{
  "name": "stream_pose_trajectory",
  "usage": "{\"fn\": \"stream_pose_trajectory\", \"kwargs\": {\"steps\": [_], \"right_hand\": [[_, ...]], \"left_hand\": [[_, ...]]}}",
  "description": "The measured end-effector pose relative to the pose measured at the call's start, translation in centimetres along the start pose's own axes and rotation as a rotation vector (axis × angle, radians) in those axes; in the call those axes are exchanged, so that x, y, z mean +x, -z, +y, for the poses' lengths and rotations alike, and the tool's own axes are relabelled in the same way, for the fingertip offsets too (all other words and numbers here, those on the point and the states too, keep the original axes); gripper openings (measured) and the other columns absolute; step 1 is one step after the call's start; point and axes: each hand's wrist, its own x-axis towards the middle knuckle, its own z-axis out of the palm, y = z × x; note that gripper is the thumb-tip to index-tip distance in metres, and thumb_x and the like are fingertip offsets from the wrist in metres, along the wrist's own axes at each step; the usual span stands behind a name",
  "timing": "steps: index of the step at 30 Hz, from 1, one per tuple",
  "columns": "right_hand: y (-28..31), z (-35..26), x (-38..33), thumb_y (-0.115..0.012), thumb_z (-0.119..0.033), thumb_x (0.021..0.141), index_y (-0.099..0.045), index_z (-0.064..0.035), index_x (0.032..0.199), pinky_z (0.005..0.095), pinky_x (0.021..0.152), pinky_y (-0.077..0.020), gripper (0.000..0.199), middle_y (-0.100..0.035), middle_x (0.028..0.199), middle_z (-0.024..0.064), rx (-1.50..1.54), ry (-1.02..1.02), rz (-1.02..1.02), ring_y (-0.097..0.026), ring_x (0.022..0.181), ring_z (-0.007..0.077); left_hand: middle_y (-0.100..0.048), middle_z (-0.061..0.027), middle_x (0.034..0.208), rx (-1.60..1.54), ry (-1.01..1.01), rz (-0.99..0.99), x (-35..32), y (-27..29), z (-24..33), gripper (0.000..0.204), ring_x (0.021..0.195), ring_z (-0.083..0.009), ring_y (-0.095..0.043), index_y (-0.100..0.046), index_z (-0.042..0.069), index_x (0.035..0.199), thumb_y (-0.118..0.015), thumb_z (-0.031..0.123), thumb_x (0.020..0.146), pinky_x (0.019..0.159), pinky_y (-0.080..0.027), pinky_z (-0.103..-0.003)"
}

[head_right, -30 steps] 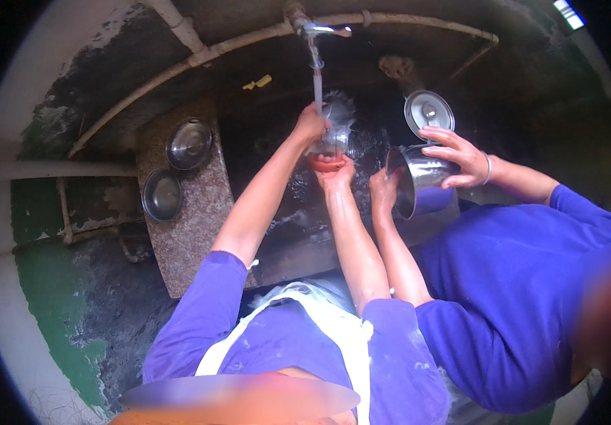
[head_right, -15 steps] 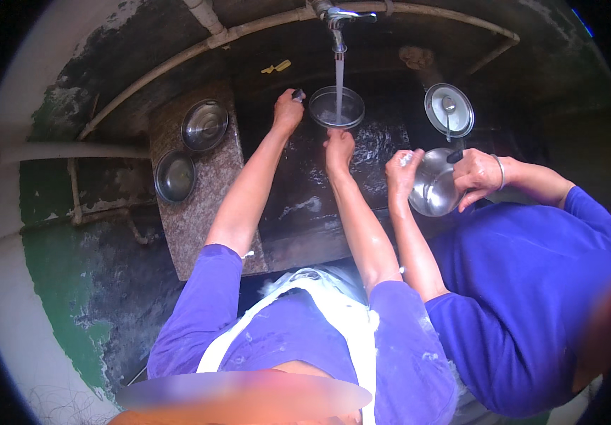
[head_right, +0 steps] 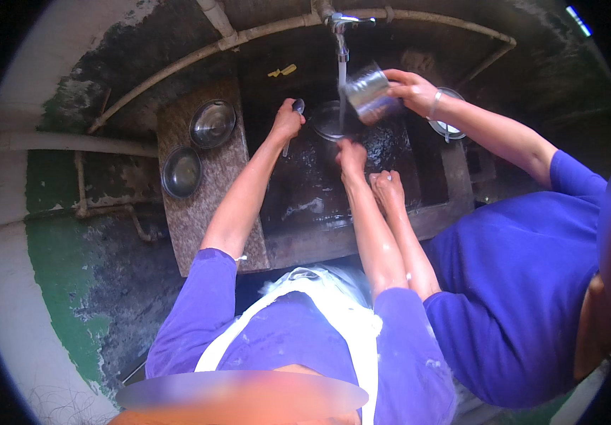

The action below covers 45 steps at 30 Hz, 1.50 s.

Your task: The person washes several metal bowls and a pot under running water at a sink, rinses them, and places them on a nearby counter. They then walk to a locker, open it, and store the cleaned items inside before retrieving a mask and walking through a room with large white containers.

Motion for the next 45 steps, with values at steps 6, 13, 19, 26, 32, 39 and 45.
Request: {"fn": "stream_pose_trajectory", "kwargs": {"steps": [6,13,19,26,32,39,45], "right_hand": [[1.5,3.5,-9.3,-0.055,-0.018,0.078,-0.053,-0.0043,0.065,0.0282,0.050,-0.0438,0.019,-0.051,0.053,0.0044,0.247,-0.184,-0.300,-0.054,0.051,0.0176],[1.8,2.5,-16.4,-0.060,-0.014,0.072,-0.052,-0.0030,0.071,0.0384,0.070,-0.0434,0.013,-0.056,0.066,0.0129,-0.481,0.694,-0.122,-0.055,0.066,0.0296],[1.9,0.7,-17.3,-0.059,-0.010,0.068,-0.051,-0.0038,0.075,0.0443,0.091,-0.0342,0.012,-0.049,0.071,0.0131,-0.829,1.258,-0.121,-0.050,0.077,0.0302],[-0.1,0.7,-14.9,-0.056,-0.010,0.069,-0.053,-0.0014,0.078,0.0445,0.091,-0.0335,0.013,-0.058,0.074,0.0172,-1.481,1.352,-0.157,-0.056,0.077,0.0307],[-1.3,-3.4,-12.2,-0.059,-0.017,0.072,-0.054,-0.0002,0.069,0.0393,0.062,-0.0453,0.018,-0.060,0.065,0.0130,-0.624,0.789,-0.013,-0.057,0.060,0.0260],[-1.2,-4.9,-14.0,-0.058,-0.018,0.079,-0.057,-0.0007,0.077,0.0249,0.052,-0.0447,0.017,-0.054,0.061,0.0040,0.288,0.067,-0.473,-0.054,0.055,0.0136],[0.9,-7.1,-15.5,-0.055,-0.019,0.084,-0.056,-0.0018,0.083,0.0310,0.064,-0.0514,0.017,-0.054,0.062,0.0028,0.672,0.036,-0.531,-0.057,0.063,0.0145]], "left_hand": [[-0.059,-0.0214,0.107,0.477,-0.054,-0.290,-1.2,-0.1,3.3,0.032,0.103,-0.0372,-0.054,-0.061,0.005,0.105,-0.053,0.024,0.081,0.088,-0.043,-0.045],[-0.066,-0.0110,0.077,0.446,-0.108,-0.178,-1.7,3.9,2.4,0.021,0.072,-0.0204,-0.065,-0.065,0.006,0.098,-0.055,0.010,0.079,0.066,-0.049,-0.035],[-0.064,-0.0142,0.086,0.177,-0.256,-0.046,-4.0,9.5,1.8,0.030,0.086,-0.0275,-0.061,-0.064,0.011,0.091,-0.058,0.000,0.064,0.076,-0.047,-0.034],[-0.064,-0.0136,0.073,0.071,-0.122,0.049,-6.7,11.5,0.8,0.023,0.076,-0.0290,-0.062,-0.064,0.005,0.082,-0.054,0.026,0.083,0.069,-0.046,-0.038],[-0.063,-0.0167,0.072,0.162,-0.101,0.123,-6.1,12.5,1.7,0.047,0.076,-0.0321,-0.062,-0.062,0.004,0.068,-0.048,0.045,0.085,0.068,-0.045,-0.040],[-0.050,-0.0038,0.056,-0.052,-0.068,0.084,-5.5,15.5,4.6,0.050,0.047,-0.0131,-0.045,-0.058,0.005,0.074,-0.044,0.051,0.088,0.046,-0.035,-0.028],[-0.046,0.0013,0.058,-0.180,-0.086,-0.063,-2.6,13.4,6.7,0.023,0.045,-0.0049,-0.037,-0.055,0.007,0.089,-0.045,0.028,0.090,0.036,-0.028,-0.022]]}}
